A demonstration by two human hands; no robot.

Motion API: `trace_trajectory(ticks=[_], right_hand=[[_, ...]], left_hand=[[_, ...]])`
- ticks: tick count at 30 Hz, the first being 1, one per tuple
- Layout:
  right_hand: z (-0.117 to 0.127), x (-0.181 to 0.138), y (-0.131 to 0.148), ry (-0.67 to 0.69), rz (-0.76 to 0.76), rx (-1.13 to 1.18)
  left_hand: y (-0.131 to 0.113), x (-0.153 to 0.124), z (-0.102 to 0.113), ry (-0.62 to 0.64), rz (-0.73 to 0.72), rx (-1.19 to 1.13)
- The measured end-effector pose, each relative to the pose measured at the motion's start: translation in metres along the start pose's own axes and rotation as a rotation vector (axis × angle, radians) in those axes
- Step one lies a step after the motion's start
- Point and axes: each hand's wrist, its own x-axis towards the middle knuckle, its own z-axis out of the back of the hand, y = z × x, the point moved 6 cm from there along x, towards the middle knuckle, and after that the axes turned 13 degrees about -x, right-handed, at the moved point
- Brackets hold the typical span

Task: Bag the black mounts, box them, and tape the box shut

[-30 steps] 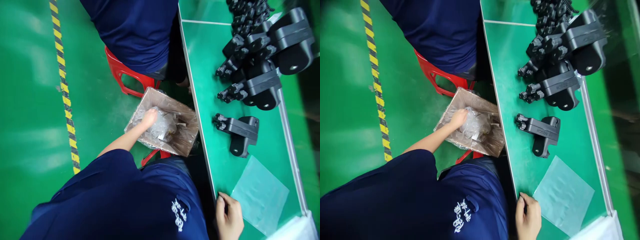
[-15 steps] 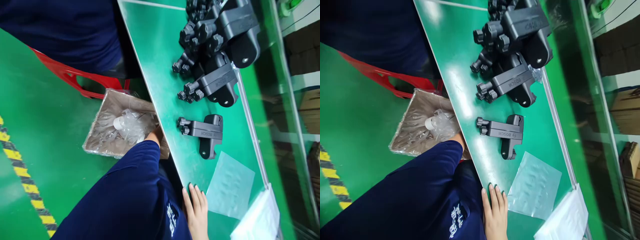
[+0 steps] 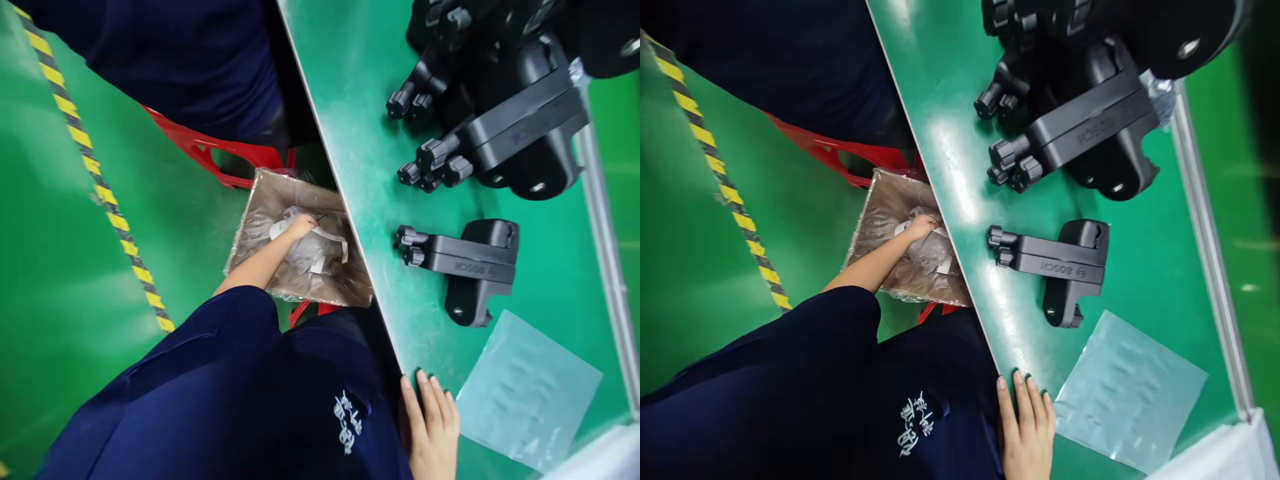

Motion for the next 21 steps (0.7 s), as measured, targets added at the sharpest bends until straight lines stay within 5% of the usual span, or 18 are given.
trace_trajectory(ticks=[4,8,14,18,19,21], right_hand=[[0.000,0.002,0.000,-0.044,-0.010,-0.043],[-0.002,0.000,0.002,-0.061,-0.021,-0.077],[-0.004,0.000,0.001,-0.070,-0.019,-0.102],[-0.004,-0.001,0.005,-0.050,-0.049,-0.104],[-0.003,-0.001,0.007,-0.048,-0.060,-0.106],[-0.001,0.000,0.010,-0.035,-0.078,-0.106]], left_hand=[[0.024,-0.030,0.064,-0.059,0.083,-0.004],[0.030,-0.063,0.082,-0.116,0.057,-0.042],[-0.023,-0.083,0.089,-0.196,-0.119,0.036],[-0.067,-0.134,0.117,-0.414,-0.244,0.287],[-0.071,-0.151,0.124,-0.501,-0.175,0.416],[-0.068,-0.172,0.115,-0.331,0.010,0.646]])
